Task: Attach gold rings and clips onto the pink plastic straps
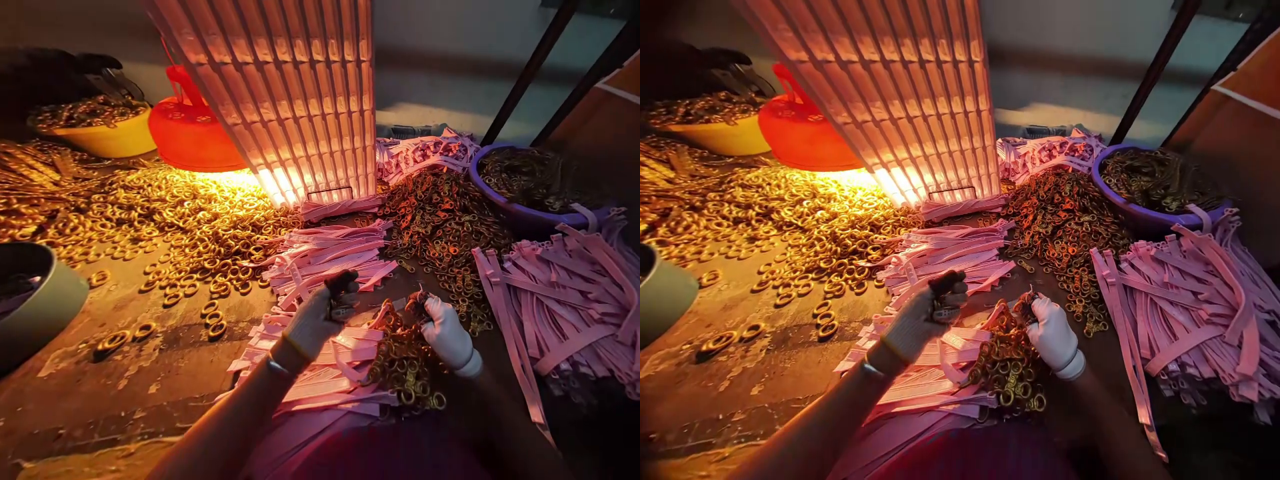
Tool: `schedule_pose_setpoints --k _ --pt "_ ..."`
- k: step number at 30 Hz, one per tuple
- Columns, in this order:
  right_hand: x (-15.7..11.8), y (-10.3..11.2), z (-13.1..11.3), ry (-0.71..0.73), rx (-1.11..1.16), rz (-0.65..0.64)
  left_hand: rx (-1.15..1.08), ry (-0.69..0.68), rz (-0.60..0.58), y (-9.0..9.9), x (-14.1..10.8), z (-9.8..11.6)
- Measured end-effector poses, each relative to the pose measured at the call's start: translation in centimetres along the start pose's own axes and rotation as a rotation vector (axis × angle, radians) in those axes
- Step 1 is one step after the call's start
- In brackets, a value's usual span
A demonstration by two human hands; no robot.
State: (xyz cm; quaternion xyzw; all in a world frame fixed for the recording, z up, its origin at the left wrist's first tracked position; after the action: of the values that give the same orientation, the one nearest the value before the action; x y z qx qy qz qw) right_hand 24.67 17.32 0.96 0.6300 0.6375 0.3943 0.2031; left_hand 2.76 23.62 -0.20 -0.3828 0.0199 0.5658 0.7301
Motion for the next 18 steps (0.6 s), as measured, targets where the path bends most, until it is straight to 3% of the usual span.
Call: schedule_pose_setpoints --k 4,9,13,18 --pt "-0.8 -0.5 1.7 -0.072 -0.083 0.017 0.634 -0.126 0.009 -2.6 5.3 1.7" --pt "-0.8 0.1 0.3 -0.092 -0.198 0.030 1.309 -0.202 0.081 -5.4 10.5 1.4" --pt "-0.8 0.0 -0.4 -0.121 -0.292 -0.062 1.596 -0.254 0.053 -7.1 10.6 -0.4" --pt "-0.8 -0.7 -1.1 -0.103 -0.252 -0.132 1.726 -0.305 -0.059 -8.1 9.3 -2.2"
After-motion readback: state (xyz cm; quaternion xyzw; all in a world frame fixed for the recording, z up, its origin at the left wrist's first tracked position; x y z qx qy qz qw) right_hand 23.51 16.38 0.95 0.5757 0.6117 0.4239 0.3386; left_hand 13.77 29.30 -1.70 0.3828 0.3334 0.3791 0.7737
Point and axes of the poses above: each hand's wrist, its own x-axis towards the middle knuckle, its own y-axis out of the back of the hand, z = x × y, the point moved 8 cm from there along x, towards the middle knuckle, and after that the axes turned 6 degrees about -x, right-handed, at the moved point
